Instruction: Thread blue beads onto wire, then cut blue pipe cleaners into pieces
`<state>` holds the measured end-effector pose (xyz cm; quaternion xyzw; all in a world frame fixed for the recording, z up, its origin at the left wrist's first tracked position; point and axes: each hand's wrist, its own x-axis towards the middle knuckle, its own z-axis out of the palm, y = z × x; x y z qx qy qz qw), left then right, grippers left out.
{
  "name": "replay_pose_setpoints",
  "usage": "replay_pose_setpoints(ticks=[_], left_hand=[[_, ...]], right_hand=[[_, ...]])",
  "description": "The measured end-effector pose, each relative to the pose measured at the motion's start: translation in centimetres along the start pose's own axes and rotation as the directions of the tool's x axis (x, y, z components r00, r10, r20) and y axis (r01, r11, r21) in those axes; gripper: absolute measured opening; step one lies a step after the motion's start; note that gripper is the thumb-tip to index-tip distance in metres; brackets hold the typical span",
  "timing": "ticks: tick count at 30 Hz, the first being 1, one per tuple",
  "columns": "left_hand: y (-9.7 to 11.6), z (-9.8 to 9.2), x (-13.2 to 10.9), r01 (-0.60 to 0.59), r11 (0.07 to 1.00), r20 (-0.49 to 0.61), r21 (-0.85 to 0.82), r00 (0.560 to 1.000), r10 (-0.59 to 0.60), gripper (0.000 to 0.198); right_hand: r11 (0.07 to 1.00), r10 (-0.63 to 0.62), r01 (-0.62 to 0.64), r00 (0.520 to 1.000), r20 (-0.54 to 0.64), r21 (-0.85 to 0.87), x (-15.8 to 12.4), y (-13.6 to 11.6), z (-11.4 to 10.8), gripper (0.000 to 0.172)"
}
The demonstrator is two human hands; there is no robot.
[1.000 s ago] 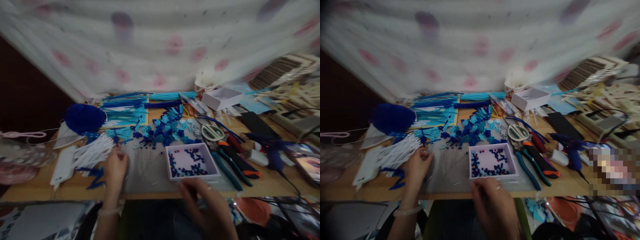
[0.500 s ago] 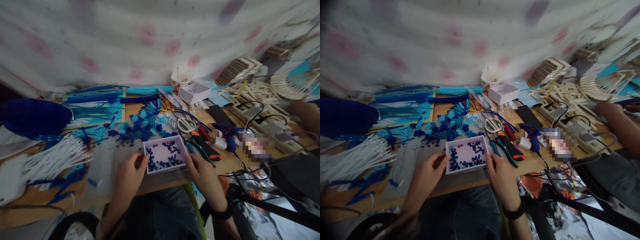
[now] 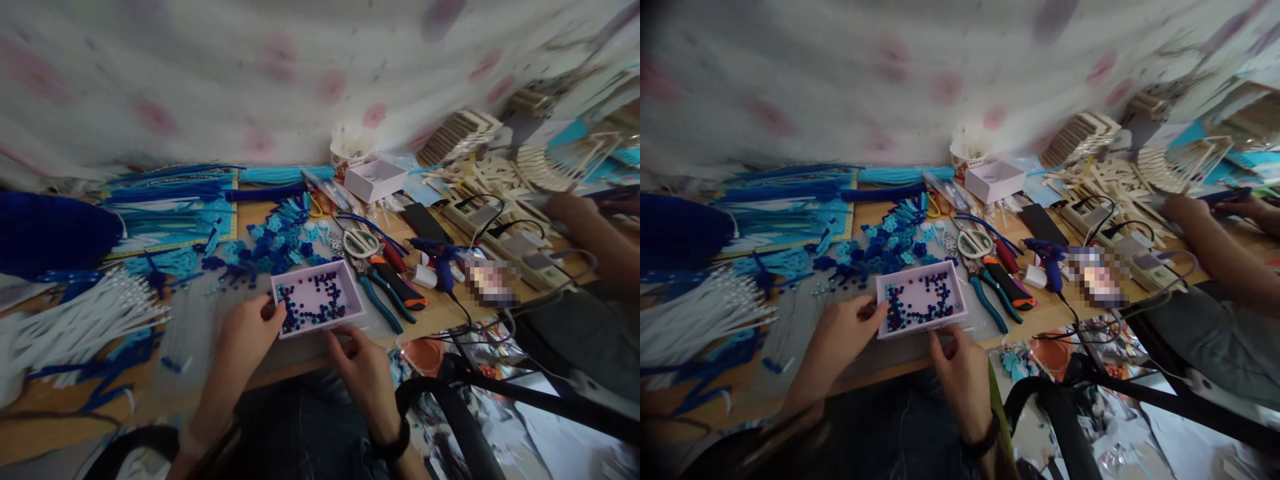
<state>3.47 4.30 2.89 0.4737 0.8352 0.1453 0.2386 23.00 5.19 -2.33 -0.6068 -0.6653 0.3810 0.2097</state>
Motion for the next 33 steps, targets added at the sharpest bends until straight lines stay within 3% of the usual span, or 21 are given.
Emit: replay_pose_setpoints(ticks=[5, 9, 13, 17, 33], left_hand=[[0.2, -0.3, 0.0, -0.021, 0.999, -0.033, 0.035, 0.999, 0.022, 0.026], [0.2, -0.5, -0.5, -0.001, 0.999, -0.093, -0.041, 0.996, -0.002, 0.023], [0.1, -1.3, -0.9, 0.018, 0.998, -0.133, -0.053, 0.991, -0.025, 0.024], [0.1, -2.2, -1.0, 0.008, 0.999, -0.170, -0.038, 0.985, -0.015, 0.027], [-0.2, -2.8, -1.3, -0.036, 0.996, -0.225, -0.080, 0.974, 0.017, 0.030]], right_hand=[[0.966, 0.064, -0.077, 0.996, 0.061, 0.248, 1.1, -1.2, 0.1, 0.035], [0.849, 0.079, -0.111, 0.993, 0.082, 0.517, 1.6, -1.7, 0.1, 0.039], [0.748, 0.038, -0.095, 0.994, 0.101, 0.657, 1.8, -2.0, 0.3, 0.041], [0.689, -0.030, -0.097, 0.986, 0.162, 0.718, 1.8, -2.3, 0.2, 0.038], [0.584, -0.157, -0.013, 0.979, 0.128, 0.812, 1.3, -2.6, -0.3, 0.028]])
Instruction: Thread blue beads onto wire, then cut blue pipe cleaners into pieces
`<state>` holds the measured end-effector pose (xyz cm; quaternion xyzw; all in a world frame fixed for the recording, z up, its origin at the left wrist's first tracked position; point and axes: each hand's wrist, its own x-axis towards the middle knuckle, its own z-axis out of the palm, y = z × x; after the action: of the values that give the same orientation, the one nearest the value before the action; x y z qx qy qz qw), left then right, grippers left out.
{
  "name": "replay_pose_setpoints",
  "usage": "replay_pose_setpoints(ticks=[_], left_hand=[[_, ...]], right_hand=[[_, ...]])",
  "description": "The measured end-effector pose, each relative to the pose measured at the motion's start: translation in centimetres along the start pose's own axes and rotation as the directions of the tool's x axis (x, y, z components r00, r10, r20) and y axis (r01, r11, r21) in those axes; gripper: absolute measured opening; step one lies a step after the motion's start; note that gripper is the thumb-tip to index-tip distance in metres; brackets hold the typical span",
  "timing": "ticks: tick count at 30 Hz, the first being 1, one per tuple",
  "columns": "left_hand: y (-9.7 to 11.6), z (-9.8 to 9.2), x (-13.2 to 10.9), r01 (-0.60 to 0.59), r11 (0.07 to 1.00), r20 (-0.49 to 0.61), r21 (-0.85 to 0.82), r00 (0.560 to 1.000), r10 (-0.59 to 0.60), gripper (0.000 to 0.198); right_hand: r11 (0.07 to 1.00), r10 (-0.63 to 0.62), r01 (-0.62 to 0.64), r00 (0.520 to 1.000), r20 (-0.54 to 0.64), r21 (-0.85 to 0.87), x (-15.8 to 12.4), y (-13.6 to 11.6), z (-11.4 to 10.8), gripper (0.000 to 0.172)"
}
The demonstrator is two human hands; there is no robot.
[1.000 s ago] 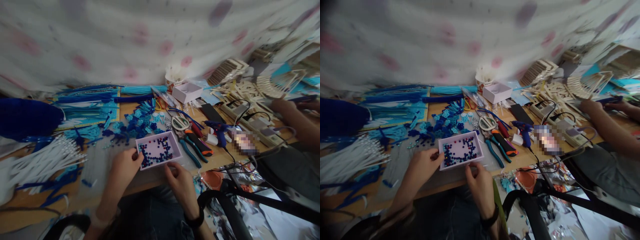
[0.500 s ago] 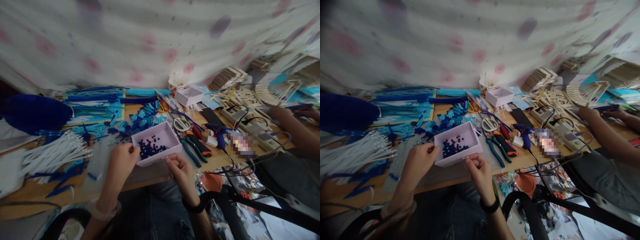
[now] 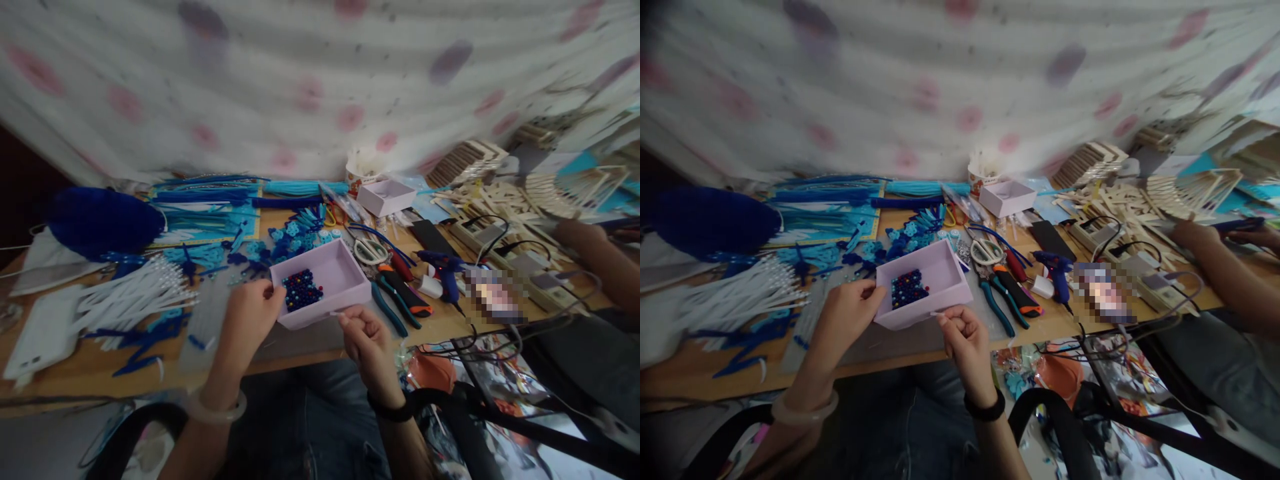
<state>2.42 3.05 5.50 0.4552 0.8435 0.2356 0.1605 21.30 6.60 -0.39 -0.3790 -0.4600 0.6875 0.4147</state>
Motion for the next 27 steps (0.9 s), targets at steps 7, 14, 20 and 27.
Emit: replay_pose_setpoints(ticks=[7, 14, 20, 27], left_hand=[[-0.4, 0.0, 0.3, 0.009, 0.999, -0.027, 0.032, 1.000, -0.009, 0.028], [-1.8, -1.2, 1.9, 0.030, 0.994, -0.109, 0.106, 0.994, -0.019, 0.031], [-2.6, -2.9, 3.3, 0.062, 0.997, -0.134, 0.054, 0.990, -0.054, 0.031], [-1.6, -3.9, 3.4, 0.008, 0.995, -0.176, 0.096, 0.984, 0.009, 0.029]], right_hand=[[0.992, 0.029, -0.040, 0.995, 0.096, 0.121, -0.6, -0.6, -0.5, 0.029], [0.958, 0.017, 0.020, 0.992, 0.125, -0.286, -0.1, -2.1, -3.4, 0.038], [0.631, -0.277, 0.181, 0.961, -0.001, -0.755, 2.1, -2.6, -4.7, 0.043], [0.642, -0.275, 0.174, 0.961, -0.013, -0.746, 2.2, -2.7, -4.4, 0.044]])
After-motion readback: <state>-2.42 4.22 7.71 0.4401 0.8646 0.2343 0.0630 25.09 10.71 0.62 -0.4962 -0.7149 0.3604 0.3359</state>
